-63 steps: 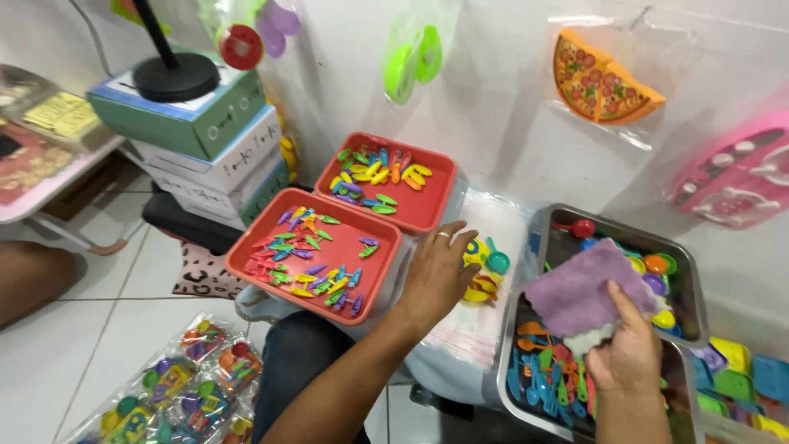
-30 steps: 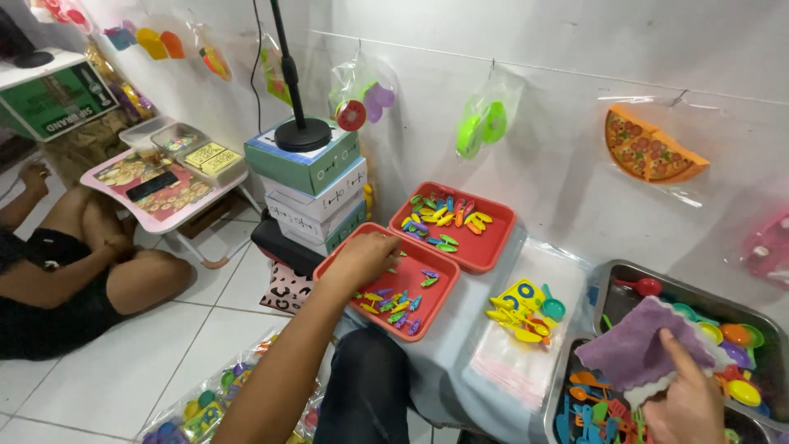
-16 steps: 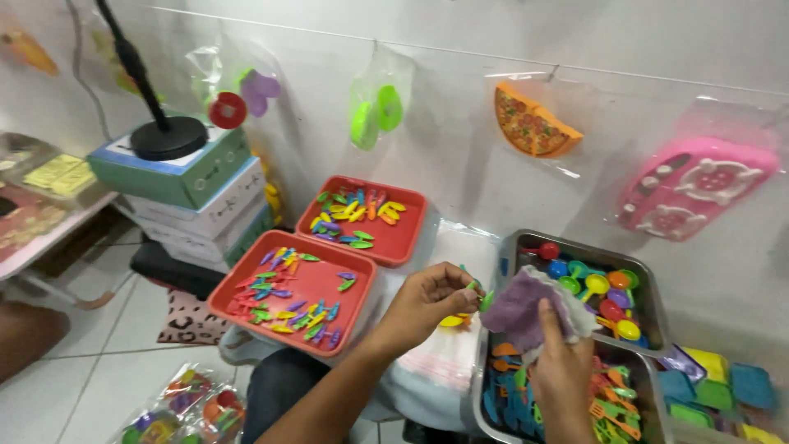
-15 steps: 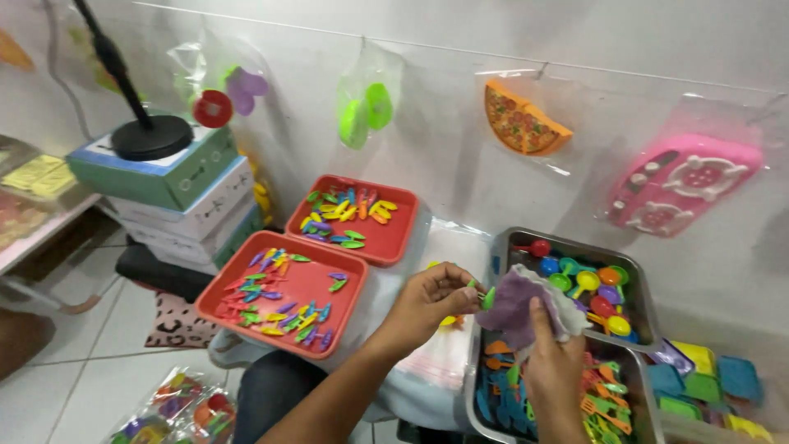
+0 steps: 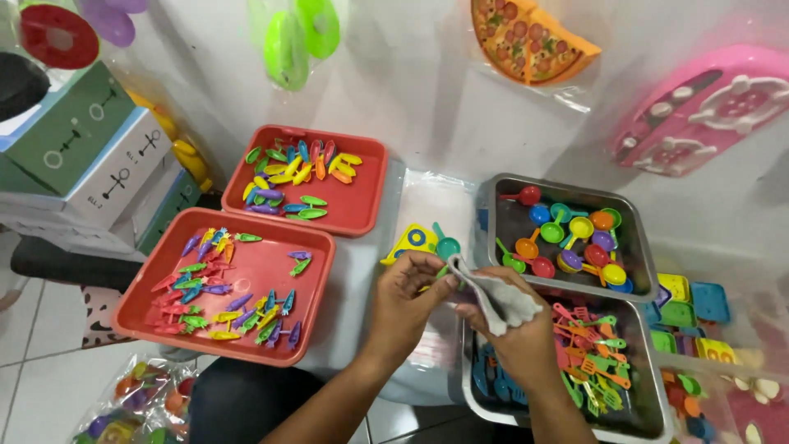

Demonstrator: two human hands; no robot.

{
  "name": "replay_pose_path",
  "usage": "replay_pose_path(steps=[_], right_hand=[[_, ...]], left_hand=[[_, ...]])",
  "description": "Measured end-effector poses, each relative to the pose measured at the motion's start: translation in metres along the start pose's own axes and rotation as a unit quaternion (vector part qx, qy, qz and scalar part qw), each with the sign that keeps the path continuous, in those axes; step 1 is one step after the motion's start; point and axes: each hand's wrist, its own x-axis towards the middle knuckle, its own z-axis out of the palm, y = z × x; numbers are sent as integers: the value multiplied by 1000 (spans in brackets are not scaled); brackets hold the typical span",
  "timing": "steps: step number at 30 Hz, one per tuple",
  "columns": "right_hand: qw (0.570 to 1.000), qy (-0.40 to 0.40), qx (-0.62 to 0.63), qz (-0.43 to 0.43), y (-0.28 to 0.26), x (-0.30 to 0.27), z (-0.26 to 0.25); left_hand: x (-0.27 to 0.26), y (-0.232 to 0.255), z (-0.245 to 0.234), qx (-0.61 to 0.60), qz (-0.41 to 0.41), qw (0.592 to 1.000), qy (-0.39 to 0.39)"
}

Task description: Cleaning small plastic toy pieces with a cloth and sorting them into different trays on the floor.

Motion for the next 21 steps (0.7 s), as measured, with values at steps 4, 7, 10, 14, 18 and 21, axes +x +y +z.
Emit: replay_pose_path(steps=[4, 7, 10, 14, 18, 21], right_hand=[[996, 23, -69, -56, 10, 2, -15], [995, -31, -80, -51, -1, 1, -26], [979, -55, -176, -83, -13, 0, -25], [980, -60, -181, -58, -3, 2, -31], [974, -85, -189, -91, -8, 3, -31], [981, -77, -158, -82, -4, 2, -33]], left_hand=[[-10, -4, 13, -37, -32, 998, -30], [-27, -7, 28, -37, -40, 998, -30], [-38, -20, 33, -71, -30, 997, -15], [-47, -24, 37, -87, -31, 996, 1], [-48, -25, 37, -138, -57, 989, 4], [-48, -21, 36, -132, -49, 990, -4]])
